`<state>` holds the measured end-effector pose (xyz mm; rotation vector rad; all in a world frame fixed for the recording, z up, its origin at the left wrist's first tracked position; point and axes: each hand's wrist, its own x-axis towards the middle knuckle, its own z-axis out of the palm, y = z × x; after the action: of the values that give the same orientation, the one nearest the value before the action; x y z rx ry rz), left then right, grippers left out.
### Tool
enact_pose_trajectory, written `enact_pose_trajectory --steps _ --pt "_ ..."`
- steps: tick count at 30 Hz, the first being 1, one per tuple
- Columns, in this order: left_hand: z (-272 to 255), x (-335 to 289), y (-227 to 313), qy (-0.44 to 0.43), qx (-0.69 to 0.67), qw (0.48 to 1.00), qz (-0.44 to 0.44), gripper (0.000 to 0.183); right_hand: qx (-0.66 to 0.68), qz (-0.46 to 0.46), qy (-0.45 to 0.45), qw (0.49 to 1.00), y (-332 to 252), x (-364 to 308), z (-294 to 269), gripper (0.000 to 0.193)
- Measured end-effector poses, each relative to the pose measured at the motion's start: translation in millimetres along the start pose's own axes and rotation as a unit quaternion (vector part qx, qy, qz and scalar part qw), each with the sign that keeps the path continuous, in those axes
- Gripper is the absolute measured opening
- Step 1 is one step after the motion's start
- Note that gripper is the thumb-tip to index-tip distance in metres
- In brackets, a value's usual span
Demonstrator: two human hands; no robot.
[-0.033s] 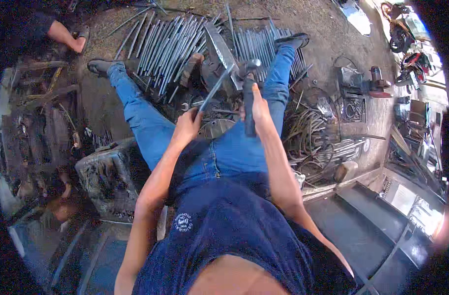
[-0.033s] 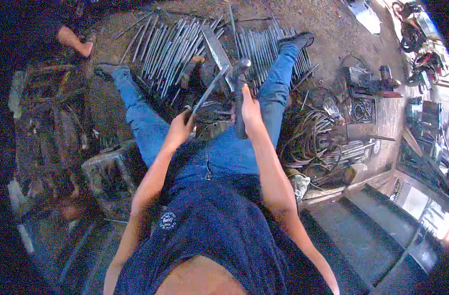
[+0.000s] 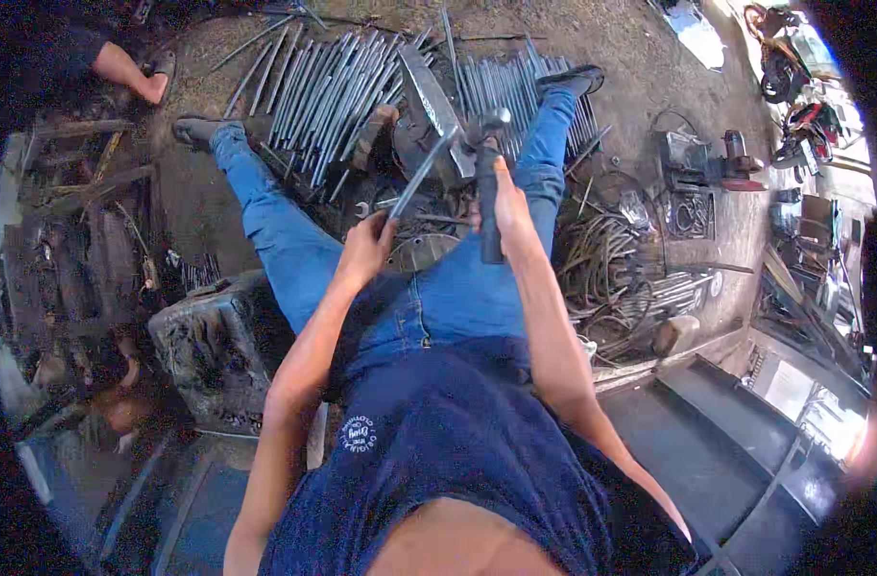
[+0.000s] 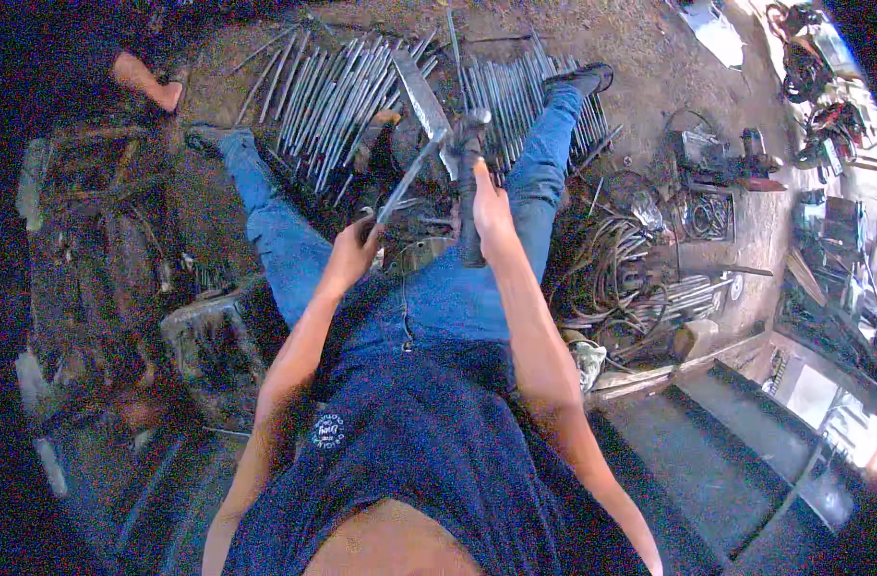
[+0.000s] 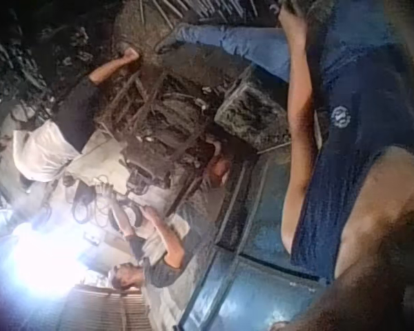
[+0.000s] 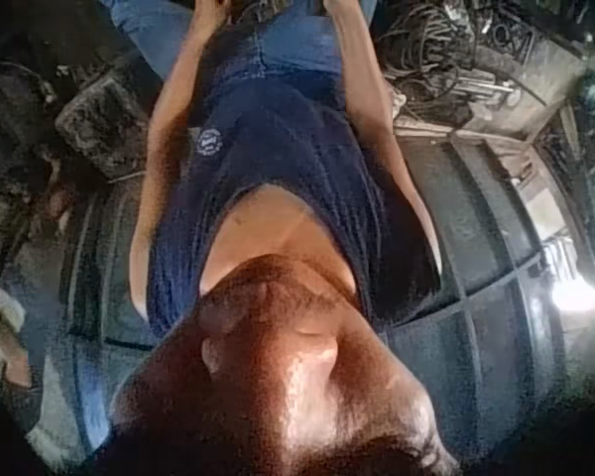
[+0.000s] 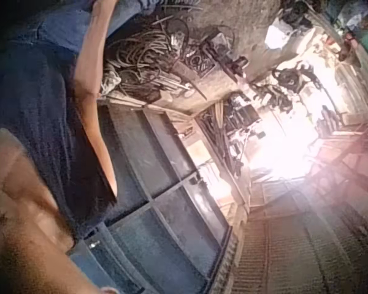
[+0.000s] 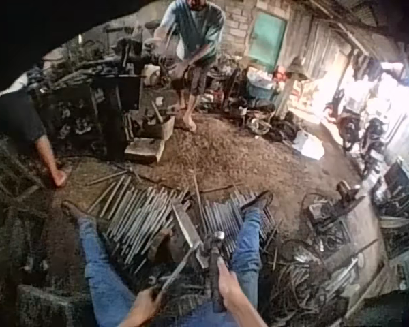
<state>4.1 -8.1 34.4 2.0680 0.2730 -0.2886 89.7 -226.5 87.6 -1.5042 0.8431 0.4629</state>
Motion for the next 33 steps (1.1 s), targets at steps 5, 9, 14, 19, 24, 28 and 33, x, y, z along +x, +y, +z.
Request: enact_pose_trajectory --steps 5,9,14,19,24,28,33 --pt "-5.6 -3.3 -0.5 0.021 0.019 0.999 0.017 0.035 0.022 -0.283 -0.056 0.957 -119.6 -83.0 -18.3 0.058" --pt "-7.0 -4.0 7.3 0.042 0.055 0.997 0.036 0.032 0.155 -0.376 -0.049 0.912 -144.0 -80.9 -7.1 0.058" --pt "-12.2 -5.0 27.7 0.039 0.082 0.995 0.041 0.030 -0.072 -0.049 -0.022 0.996 3.4 33.0 24.0 0.069" --pt "-5.2 -0.8 -2.6 0.028 0.029 0.999 0.013 0.035 0.006 -0.046 -0.109 0.993 -6.3 -22.7 33.6 0.063" --pt "-12.3 -5.4 9.1 -0.003 0.026 0.999 -0.044 0.040 -0.011 -0.026 -0.050 0.998 20.0 -46.2 9.1 0.062" --pt "-14.9 -6.0 8.1 -0.022 0.037 0.998 -0.049 0.042 -0.021 -0.028 -0.033 0.999 25.3 -29.9 4.0 0.061" --pt "-7.3 -8.9 -13.5 0.031 0.008 0.999 0.016 0.037 0.023 -0.069 -0.055 0.996 -50.2 -50.5 -3.8 0.058"
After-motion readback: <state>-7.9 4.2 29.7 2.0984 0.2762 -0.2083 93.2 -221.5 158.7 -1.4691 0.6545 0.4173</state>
